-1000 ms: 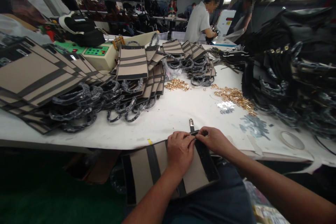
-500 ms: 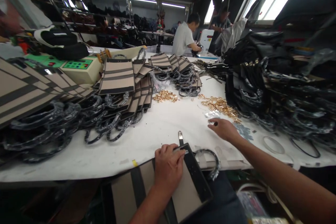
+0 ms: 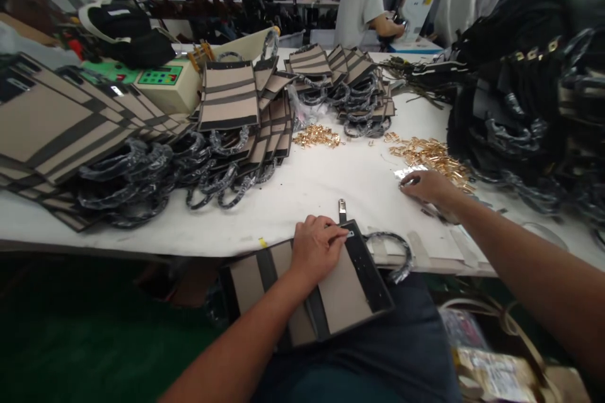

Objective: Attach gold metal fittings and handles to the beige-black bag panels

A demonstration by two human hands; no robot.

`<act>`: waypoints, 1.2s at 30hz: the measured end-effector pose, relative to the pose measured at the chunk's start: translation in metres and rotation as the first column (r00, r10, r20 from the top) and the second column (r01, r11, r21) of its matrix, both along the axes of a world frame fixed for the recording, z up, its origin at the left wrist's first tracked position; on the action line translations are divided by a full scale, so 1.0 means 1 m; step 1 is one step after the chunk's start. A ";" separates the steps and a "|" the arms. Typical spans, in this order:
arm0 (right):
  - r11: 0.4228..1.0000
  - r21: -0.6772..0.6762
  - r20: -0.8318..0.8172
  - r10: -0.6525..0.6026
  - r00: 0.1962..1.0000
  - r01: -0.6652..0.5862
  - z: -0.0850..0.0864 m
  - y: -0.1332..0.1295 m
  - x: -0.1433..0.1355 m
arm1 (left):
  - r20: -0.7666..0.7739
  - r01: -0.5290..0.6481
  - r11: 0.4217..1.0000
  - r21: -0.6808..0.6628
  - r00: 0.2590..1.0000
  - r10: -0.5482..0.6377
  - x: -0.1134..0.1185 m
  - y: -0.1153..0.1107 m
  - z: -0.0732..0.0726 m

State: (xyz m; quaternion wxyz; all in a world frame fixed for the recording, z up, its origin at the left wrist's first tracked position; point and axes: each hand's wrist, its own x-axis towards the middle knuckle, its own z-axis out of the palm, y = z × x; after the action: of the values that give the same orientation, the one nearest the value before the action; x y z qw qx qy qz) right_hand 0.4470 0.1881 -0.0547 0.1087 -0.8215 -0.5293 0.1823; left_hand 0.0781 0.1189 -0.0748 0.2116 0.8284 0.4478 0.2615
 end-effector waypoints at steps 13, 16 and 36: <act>0.955 -0.066 -0.372 0.247 0.895 -0.290 0.064 -0.071 -0.090 | -0.012 0.006 1.000 0.015 1.000 -0.006 0.001 -0.002 -0.001; 0.906 -0.076 -0.514 0.323 0.795 -0.417 0.055 -0.103 -0.134 | -0.021 0.000 1.000 0.024 1.000 0.000 0.000 -0.003 0.000; 0.884 -0.024 -0.166 0.457 0.874 -0.467 0.018 -0.128 -0.173 | -0.014 0.006 0.999 0.051 1.000 -0.005 -0.002 -0.005 -0.004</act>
State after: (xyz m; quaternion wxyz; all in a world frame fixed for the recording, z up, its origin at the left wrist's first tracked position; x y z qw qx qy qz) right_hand 0.2736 0.0602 -0.0368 0.0769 -0.6576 -0.6939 0.2831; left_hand 0.0766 0.1134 -0.0793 0.1880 0.8366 0.4400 0.2668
